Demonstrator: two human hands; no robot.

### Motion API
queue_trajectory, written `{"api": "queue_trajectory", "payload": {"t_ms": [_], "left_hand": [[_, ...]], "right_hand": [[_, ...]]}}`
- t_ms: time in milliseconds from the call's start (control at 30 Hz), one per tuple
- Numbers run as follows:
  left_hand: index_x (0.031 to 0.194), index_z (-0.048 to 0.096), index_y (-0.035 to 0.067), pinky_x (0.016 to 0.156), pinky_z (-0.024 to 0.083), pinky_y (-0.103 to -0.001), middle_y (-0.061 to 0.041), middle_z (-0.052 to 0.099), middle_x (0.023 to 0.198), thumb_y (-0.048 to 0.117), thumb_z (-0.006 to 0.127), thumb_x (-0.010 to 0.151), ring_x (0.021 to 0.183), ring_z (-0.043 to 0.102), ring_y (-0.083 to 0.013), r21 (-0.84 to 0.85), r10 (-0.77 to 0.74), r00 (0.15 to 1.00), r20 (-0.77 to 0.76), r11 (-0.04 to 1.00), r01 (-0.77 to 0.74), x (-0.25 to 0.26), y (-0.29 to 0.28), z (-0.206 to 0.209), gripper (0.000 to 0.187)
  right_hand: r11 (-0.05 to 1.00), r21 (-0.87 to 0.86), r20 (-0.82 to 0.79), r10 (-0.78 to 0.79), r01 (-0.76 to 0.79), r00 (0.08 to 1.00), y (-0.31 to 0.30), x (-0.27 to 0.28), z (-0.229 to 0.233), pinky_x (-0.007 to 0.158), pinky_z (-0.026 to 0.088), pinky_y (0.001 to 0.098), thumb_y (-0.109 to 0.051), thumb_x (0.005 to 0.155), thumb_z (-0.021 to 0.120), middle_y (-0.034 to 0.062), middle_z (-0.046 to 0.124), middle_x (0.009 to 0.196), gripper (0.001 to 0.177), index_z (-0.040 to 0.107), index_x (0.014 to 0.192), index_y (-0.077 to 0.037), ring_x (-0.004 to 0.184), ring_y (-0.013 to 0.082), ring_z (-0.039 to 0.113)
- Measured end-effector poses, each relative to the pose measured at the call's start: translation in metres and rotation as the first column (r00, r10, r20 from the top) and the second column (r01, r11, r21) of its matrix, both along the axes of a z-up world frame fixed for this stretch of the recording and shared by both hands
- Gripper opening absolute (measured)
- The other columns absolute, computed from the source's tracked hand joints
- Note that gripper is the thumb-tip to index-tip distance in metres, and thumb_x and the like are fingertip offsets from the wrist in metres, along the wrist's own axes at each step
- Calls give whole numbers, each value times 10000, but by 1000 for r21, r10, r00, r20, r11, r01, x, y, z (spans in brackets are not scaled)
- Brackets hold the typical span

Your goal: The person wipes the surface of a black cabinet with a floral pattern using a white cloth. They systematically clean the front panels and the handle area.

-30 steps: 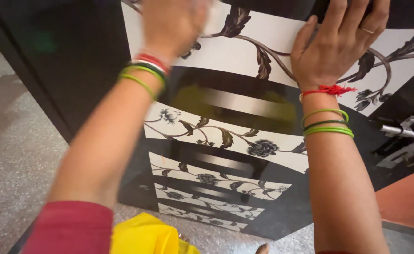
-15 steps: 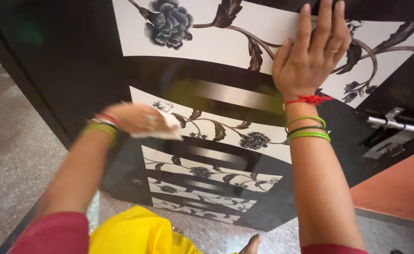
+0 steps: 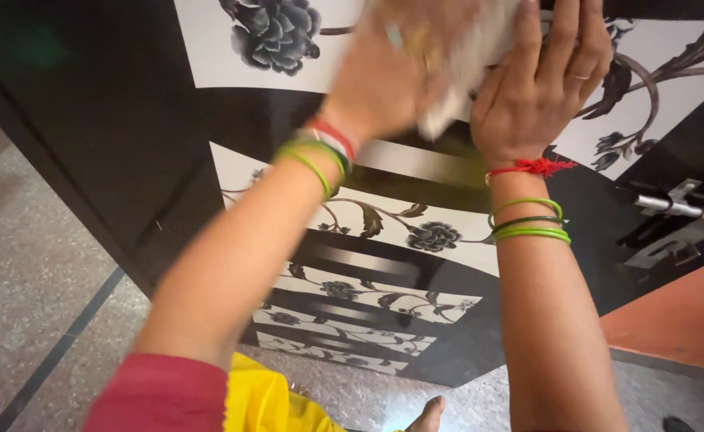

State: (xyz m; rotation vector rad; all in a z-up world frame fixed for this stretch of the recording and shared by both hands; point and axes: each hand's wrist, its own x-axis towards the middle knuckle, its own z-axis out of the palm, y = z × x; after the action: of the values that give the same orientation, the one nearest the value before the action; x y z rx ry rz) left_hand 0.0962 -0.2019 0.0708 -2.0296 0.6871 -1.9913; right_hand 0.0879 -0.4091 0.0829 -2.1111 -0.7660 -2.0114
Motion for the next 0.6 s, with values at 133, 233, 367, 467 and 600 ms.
{"api": "queue_trajectory", "payload": {"t_ms": [133,233,367,467,600], "left_hand": [[1541,468,85,1112,412,-470,-65,645,1351,415,527,1027,1214,571,-238,270,37,964,-262,962,36,-25,4,-80,613],[1621,369,57,1039,428,-363,-36,535,1470,328,502,1014,1206,559,-145,650,301,903,-306,759,-33,-52,60,-129,677],[1636,145,171,1087,378,-271,61,281,1647,168,506,899,1288,500,-85,878,543,806,-238,474,-60,-94,166,-135,821],[1431,495,287,1011,489,-278,29,543,1430,292,442,997,1182,602,-111,773,763,413,-497,606,-189,-113,204,-93,437],[937,762,112,728,575,-430,-160,744,942,416,520,947,842,710,-323,-4,93,614,-784,988,-155,-107,231,-14,388]], "right_hand": [[1000,-5,11,9,-8,1000,-4,6,-3,1231,322,538,-11,1061,523,169,454,1611,473,573,1528,-62,1522,368,365],[1000,-7,50,-15,16,999,-4,9,-4,1207,300,505,21,993,477,157,426,1664,575,560,1554,-74,1571,360,337],[1000,-8,74,-21,22,997,-3,10,-2,1242,294,541,6,967,491,171,417,1660,584,560,1542,-65,1553,379,336],[999,-10,59,-45,45,997,-2,9,-6,1238,288,547,-2,967,505,174,415,1660,590,553,1551,-70,1548,386,338],[999,-9,62,-31,31,998,-2,9,-5,1233,296,550,4,961,508,175,420,1650,612,531,1566,-78,1546,387,341]]}}
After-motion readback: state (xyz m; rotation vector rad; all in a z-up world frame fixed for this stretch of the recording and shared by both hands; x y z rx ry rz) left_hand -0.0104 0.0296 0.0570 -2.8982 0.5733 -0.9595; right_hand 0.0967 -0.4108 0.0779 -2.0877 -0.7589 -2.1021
